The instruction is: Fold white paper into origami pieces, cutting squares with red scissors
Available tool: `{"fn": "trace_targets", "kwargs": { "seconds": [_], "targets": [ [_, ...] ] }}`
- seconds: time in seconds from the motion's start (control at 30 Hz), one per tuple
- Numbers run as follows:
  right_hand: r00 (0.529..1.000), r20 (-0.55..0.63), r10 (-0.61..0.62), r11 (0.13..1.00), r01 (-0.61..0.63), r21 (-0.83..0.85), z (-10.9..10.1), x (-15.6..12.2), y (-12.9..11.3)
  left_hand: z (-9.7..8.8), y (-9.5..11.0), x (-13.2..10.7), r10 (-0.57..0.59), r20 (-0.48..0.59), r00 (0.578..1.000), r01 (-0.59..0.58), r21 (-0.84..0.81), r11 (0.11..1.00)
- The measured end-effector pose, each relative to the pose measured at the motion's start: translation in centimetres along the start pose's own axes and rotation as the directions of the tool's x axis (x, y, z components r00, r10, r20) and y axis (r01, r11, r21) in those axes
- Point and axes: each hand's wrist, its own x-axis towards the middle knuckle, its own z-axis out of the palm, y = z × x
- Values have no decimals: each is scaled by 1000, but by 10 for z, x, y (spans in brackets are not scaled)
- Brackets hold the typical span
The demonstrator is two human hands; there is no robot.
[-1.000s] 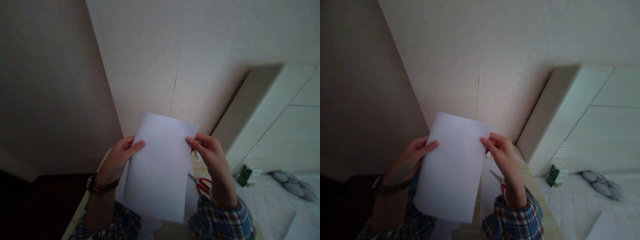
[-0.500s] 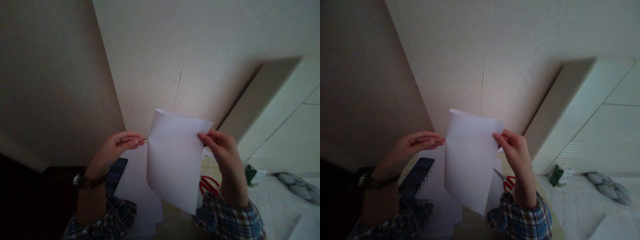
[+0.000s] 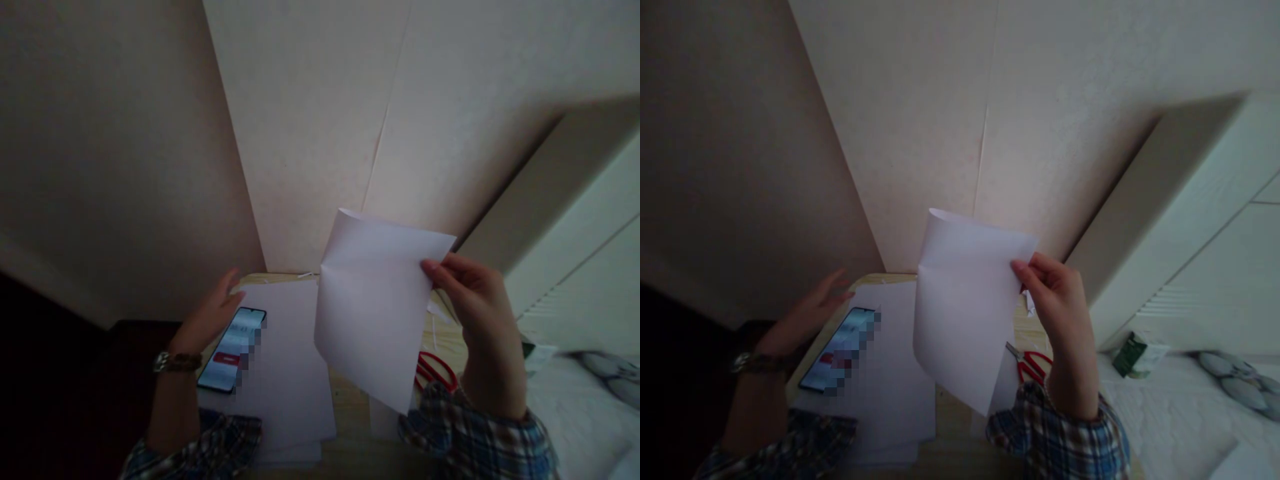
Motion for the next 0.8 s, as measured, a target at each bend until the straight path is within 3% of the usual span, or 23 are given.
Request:
{"fn": "trace_targets", "kwargs": {
  "seconds": [0.03, 0.13, 0.23, 0.3, 0.47, 0.8],
  "targets": [
    [1000, 12, 6, 1000, -6, -12, 1, 0, -1, -3, 12, 0, -1, -6, 1000, 1, -24, 1000],
    [993, 114, 19, 998, -12, -61, 5, -2, -5, -3, 57, -4, 92, 17, 996, -82, -306, 948],
    [970, 244, 21, 994, 7, -111, 12, -6, -10, 10, 97, -12, 204, 96, 974, -133, -484, 865],
    [953, 303, 16, 987, 33, -157, 16, -10, -14, 19, 113, -16, 228, 121, 966, -132, -529, 839],
    [934, 357, -15, 968, 103, -229, 20, -19, -23, 31, 117, -20, 205, 128, 970, -100, -562, 821],
    [939, 341, 38, 993, 3, -118, 28, -24, -27, 31, 117, -24, 31, 21, 999, -7, -698, 716]
  ]
}}
